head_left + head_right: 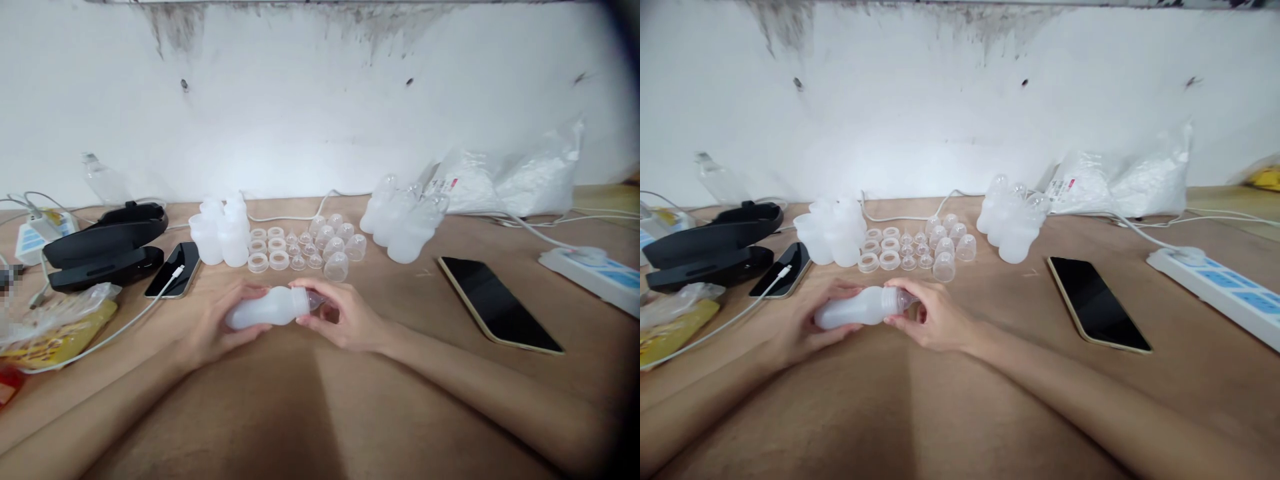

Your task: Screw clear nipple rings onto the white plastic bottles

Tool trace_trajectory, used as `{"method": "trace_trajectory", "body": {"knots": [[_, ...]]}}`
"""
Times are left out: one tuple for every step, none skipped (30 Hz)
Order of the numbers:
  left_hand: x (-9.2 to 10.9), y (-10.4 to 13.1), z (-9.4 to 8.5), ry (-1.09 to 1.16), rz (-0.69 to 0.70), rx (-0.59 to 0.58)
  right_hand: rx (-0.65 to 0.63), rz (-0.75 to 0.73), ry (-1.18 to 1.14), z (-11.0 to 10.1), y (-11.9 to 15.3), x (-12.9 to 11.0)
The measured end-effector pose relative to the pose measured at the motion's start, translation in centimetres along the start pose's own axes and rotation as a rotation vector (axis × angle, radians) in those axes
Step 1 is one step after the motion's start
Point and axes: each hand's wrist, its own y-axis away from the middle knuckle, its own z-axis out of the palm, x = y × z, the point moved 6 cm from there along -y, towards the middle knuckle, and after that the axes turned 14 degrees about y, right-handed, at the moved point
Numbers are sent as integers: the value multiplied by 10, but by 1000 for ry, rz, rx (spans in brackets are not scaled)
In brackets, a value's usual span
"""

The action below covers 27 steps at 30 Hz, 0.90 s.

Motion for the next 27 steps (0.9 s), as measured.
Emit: {"method": "trace_trajectory", "body": {"knots": [[1,0,0,-20,2,-5,-6,-16,21,-1,-1,-1],[3,-1,0,-38,5,-2,-12,-37,53,-4,-2,-2],[5,-2,-2,-47,16,18,-15,-60,96,-7,-3,-3],[6,-3,-5,-46,25,55,-9,-83,145,-12,-5,-3],[6,-4,-9,-37,22,107,19,-96,203,-19,-6,-1],[3,-5,-13,-16,-4,169,76,-84,273,-27,-7,2],[-2,-5,-19,24,-50,245,153,-39,358,-36,-8,9],[-9,-4,-24,93,-115,329,232,35,464,-45,-9,17],[-17,-3,-27,192,-189,408,284,129,586,-51,-8,26],[-25,-2,-29,312,-257,471,290,216,705,-54,-8,34],[-32,-1,-29,443,-312,517,257,284,808,-54,-7,42],[-36,-1,-28,569,-349,542,197,329,879,-51,-7,49],[-39,-2,-25,676,-374,545,138,353,909,-47,-7,54],[-40,-3,-23,755,-389,535,98,363,900,-43,-7,57],[-40,-4,-22,810,-393,525,87,367,852,-41,-7,57],[-39,-5,-21,847,-390,513,106,366,765,-41,-8,56],[-37,-5,-20,873,-382,501,139,361,630,-41,-8,54],[-36,-5,-20,889,-373,490,173,356,444,-42,-9,51],[-34,-5,-20,899,-366,477,199,352,215,-41,-10,50],[-33,-5,-19,905,-363,462,212,349,-38,-38,-10,49],[-33,-5,-18,908,-368,443,210,348,-292,-34,-11,48],[-33,-5,-17,905,-375,430,197,351,-522,-27,-11,48],[-34,-4,-16,898,-384,420,184,363,-708,-20,-10,48],[-34,-4,-15,888,-395,411,174,384,-844,-13,-9,49],[-35,-4,-15,876,-405,406,165,412,-936,-6,-7,51],[-35,-4,-14,864,-416,403,159,441,-995,0,-5,53],[-36,-5,-13,854,-426,401,154,463,-1031,5,-4,54]]}}
